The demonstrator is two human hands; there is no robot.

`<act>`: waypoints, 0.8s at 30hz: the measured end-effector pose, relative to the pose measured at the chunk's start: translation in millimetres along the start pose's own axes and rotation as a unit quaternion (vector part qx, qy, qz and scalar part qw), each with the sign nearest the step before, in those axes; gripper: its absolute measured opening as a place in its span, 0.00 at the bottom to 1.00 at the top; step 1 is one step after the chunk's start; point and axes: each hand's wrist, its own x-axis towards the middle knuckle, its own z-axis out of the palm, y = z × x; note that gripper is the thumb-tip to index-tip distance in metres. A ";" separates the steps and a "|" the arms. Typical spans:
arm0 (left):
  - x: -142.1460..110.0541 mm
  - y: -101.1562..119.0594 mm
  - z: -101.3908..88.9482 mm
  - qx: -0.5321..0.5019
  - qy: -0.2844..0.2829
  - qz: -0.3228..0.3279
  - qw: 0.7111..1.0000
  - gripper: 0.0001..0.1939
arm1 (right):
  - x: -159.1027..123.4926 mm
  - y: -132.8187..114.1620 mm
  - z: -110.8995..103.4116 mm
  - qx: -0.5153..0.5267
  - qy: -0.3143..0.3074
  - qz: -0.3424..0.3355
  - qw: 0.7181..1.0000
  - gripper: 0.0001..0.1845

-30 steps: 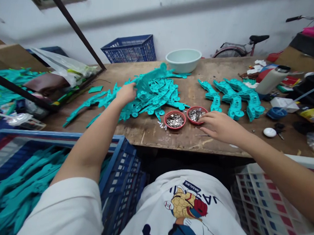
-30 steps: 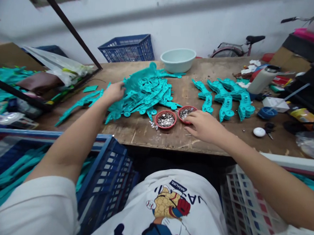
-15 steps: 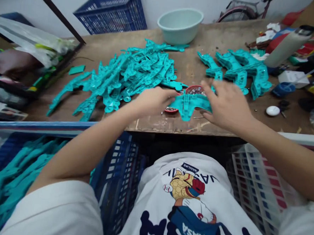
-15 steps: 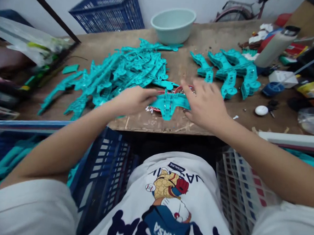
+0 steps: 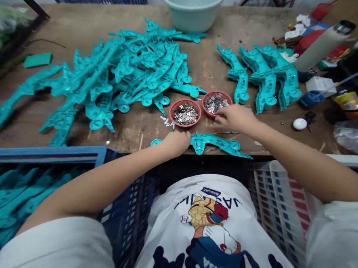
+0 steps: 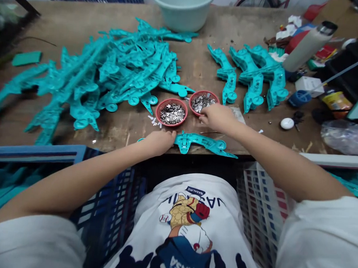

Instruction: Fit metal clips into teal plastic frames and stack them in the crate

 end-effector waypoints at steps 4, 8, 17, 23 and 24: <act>-5.5 -8.0 -11.3 0.000 -0.005 -0.002 1.000 0.25 | 63.9 10.0 2.3 0.040 0.031 0.036 0.998 0.23; -1.3 -16.9 -22.3 -0.002 0.032 0.041 0.999 0.20 | 99.8 15.4 22.8 0.032 -0.006 0.028 0.999 0.22; 41.8 -45.7 2.5 -0.033 0.114 0.047 0.992 0.27 | 104.6 52.9 40.3 0.033 0.057 0.011 0.998 0.27; 51.1 -49.2 13.1 -0.028 0.150 0.058 0.987 0.26 | 78.2 61.7 21.6 0.069 0.085 0.023 0.994 0.22; 51.9 -49.6 13.1 -0.032 0.153 0.057 0.986 0.26 | 74.5 63.4 18.4 0.075 0.084 0.024 0.993 0.20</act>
